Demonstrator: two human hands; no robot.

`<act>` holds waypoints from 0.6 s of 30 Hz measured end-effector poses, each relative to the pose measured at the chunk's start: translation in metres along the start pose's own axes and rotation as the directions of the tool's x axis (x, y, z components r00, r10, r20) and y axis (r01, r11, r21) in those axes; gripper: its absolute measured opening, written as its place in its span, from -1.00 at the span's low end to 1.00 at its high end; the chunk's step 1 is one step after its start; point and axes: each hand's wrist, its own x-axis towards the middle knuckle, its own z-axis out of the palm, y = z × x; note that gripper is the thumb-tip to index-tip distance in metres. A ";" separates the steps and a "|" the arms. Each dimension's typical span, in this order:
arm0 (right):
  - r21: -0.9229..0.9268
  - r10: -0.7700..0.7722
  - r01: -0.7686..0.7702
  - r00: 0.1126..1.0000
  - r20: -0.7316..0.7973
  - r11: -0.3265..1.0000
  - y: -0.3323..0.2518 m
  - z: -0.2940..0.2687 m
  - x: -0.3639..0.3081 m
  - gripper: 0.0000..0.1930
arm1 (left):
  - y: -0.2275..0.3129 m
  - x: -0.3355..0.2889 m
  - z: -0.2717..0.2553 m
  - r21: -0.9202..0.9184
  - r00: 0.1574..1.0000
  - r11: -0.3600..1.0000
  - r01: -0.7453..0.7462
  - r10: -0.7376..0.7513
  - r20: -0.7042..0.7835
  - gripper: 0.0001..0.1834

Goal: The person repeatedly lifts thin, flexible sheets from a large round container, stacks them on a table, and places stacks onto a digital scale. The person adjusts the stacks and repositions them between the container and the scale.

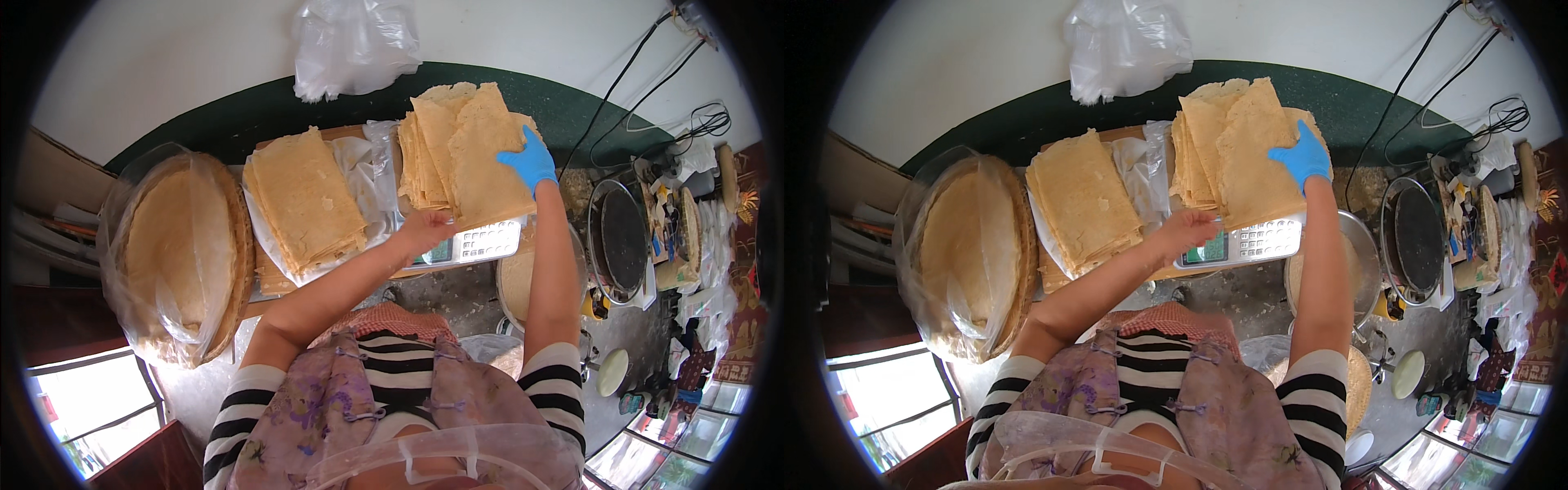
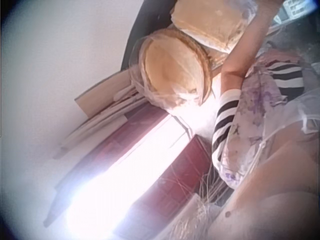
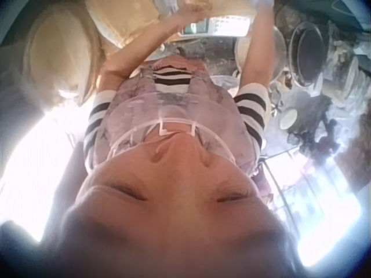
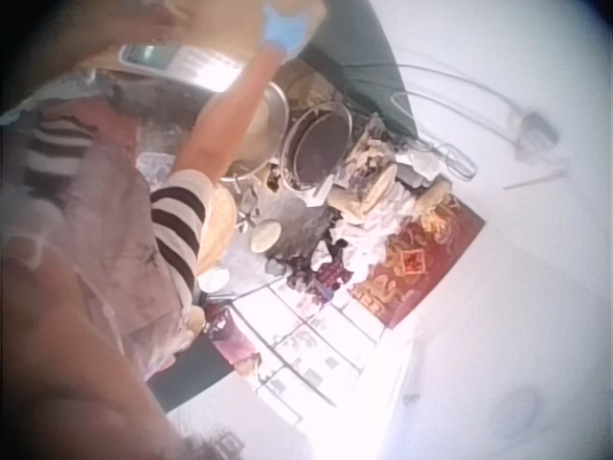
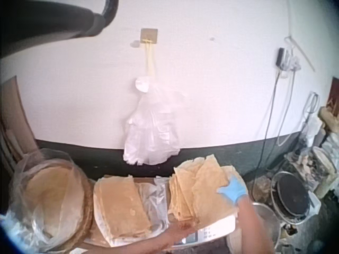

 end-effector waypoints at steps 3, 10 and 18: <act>0.287 -0.008 -0.112 0.923 0.385 0.951 -0.011 -0.030 -0.006 -0.31 | -0.021 0.005 0.010 -0.175 0.998 0.983 0.055 -0.053 0.013 -0.45; 0.723 -0.231 -0.134 0.895 0.381 0.678 -0.054 -0.081 -0.089 -0.60 | -0.028 -0.015 0.019 -0.124 0.982 0.992 -0.021 0.044 0.182 -0.36; 0.825 -0.292 -0.044 0.924 0.248 0.563 -0.126 -0.002 -0.120 -0.57 | -0.011 -0.110 -0.056 -0.308 0.896 0.854 -0.420 0.335 -0.292 -0.49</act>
